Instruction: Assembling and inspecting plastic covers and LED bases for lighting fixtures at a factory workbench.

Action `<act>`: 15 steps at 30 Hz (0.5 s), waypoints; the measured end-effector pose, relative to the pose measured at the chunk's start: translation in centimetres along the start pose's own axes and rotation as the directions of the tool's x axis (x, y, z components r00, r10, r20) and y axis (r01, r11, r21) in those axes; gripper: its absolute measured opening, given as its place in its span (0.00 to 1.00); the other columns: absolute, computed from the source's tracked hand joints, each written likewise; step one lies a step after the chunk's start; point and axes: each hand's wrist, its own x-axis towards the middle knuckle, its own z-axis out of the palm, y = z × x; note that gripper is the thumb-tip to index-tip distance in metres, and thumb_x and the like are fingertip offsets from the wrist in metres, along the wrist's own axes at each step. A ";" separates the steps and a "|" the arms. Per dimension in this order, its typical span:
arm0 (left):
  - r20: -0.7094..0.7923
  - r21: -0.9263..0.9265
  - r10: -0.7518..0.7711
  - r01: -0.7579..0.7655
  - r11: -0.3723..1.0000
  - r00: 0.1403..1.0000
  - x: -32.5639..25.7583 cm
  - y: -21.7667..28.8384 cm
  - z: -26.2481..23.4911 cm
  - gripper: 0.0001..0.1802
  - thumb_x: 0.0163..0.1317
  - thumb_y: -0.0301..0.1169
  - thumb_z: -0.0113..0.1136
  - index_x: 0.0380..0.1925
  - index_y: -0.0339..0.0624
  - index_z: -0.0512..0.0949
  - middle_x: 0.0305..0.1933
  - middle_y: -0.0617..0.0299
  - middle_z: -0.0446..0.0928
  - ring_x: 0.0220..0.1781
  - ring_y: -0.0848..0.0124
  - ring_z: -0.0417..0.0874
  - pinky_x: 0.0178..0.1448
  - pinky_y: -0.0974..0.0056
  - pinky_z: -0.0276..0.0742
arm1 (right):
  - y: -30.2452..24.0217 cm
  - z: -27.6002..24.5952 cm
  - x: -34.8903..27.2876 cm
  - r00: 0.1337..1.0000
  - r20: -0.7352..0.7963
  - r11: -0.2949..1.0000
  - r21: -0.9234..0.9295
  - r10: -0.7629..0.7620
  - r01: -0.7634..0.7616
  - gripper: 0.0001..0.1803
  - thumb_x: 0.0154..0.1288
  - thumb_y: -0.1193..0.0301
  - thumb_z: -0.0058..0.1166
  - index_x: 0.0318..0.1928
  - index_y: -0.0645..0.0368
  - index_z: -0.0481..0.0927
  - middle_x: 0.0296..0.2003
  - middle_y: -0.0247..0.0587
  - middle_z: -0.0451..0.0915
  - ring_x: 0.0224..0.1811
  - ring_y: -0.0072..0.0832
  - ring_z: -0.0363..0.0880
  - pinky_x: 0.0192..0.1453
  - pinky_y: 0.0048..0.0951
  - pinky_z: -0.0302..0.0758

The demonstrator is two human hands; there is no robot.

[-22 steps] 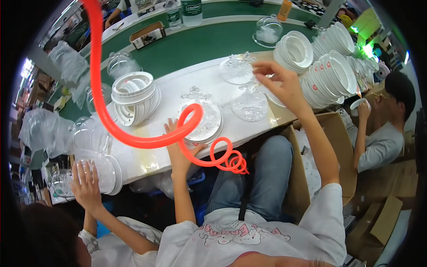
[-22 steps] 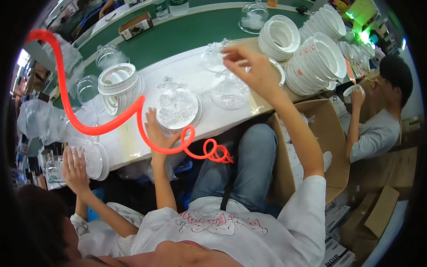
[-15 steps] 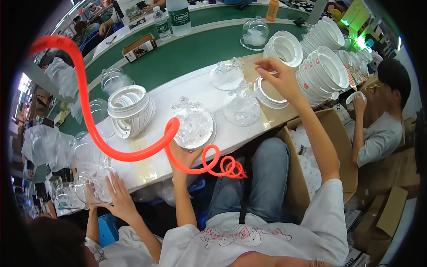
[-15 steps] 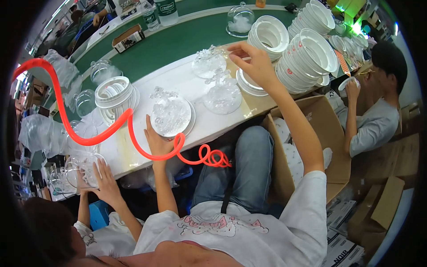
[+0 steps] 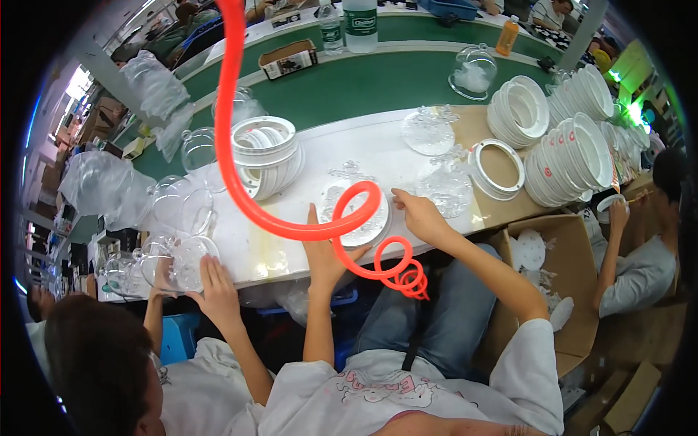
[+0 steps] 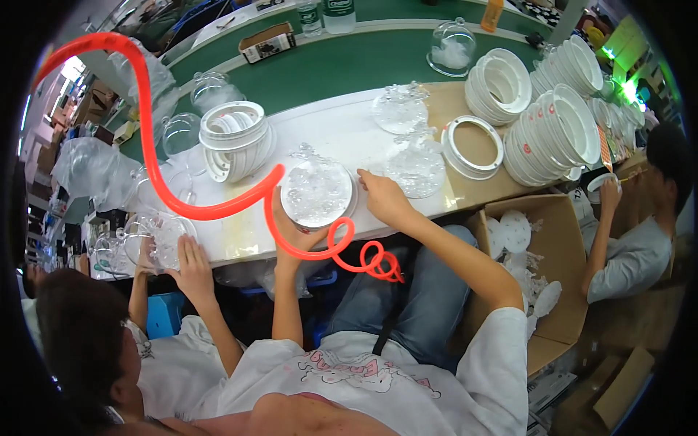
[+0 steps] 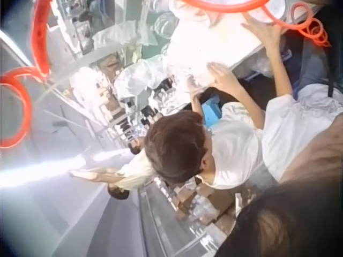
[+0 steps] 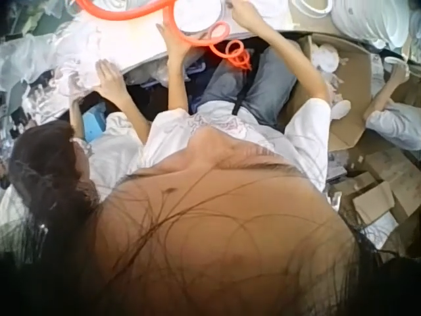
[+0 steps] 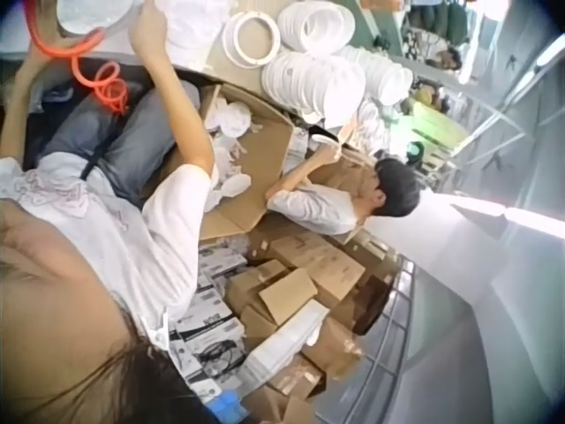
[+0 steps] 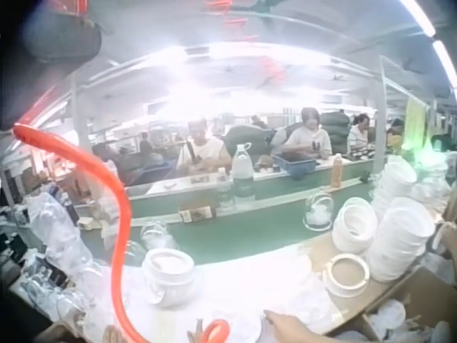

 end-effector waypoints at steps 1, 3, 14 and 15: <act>-0.011 -0.029 -0.048 0.048 0.998 0.999 -0.3 0.2 -0.2 0.52 0.32 0.52 0.73 0.57 0.38 0.63 0.65 0.34 0.49 0.65 0.40 0.53 0.65 0.44 0.50 | 0.2 0.6 0.5 0.999 0.003 0.994 0.107 -0.034 0.034 0.25 0.54 0.83 0.38 0.55 0.67 0.66 0.40 0.57 0.78 0.42 0.46 0.78 0.47 0.39 0.74; -0.035 0.056 -0.100 0.102 0.993 0.994 -1.8 -1.0 -1.3 0.61 0.29 0.50 0.75 0.60 0.31 0.54 0.63 0.35 0.53 0.64 0.42 0.55 0.65 0.44 0.51 | -0.7 1.7 1.2 0.995 0.080 0.975 0.219 -0.064 0.045 0.28 0.51 0.83 0.36 0.57 0.66 0.64 0.41 0.57 0.78 0.42 0.46 0.79 0.48 0.37 0.74; -0.306 0.074 -0.261 0.296 0.952 0.915 -6.2 -4.9 -9.3 0.66 0.26 0.42 0.78 0.64 0.33 0.47 0.65 0.45 0.51 0.67 0.53 0.53 0.68 0.54 0.50 | -12.2 2.6 14.1 0.784 -0.195 0.806 -0.077 -0.590 0.587 0.28 0.54 0.71 0.55 0.57 0.58 0.63 0.47 0.47 0.73 0.43 0.42 0.76 0.43 0.39 0.75; -0.329 0.093 -0.242 0.286 0.954 0.913 -6.3 -5.6 -9.7 0.66 0.26 0.42 0.78 0.64 0.33 0.47 0.66 0.45 0.50 0.68 0.53 0.52 0.69 0.54 0.48 | -13.2 3.0 15.2 0.825 -0.091 0.829 -0.123 -0.558 0.546 0.26 0.54 0.71 0.55 0.55 0.58 0.65 0.44 0.45 0.74 0.41 0.41 0.77 0.42 0.39 0.75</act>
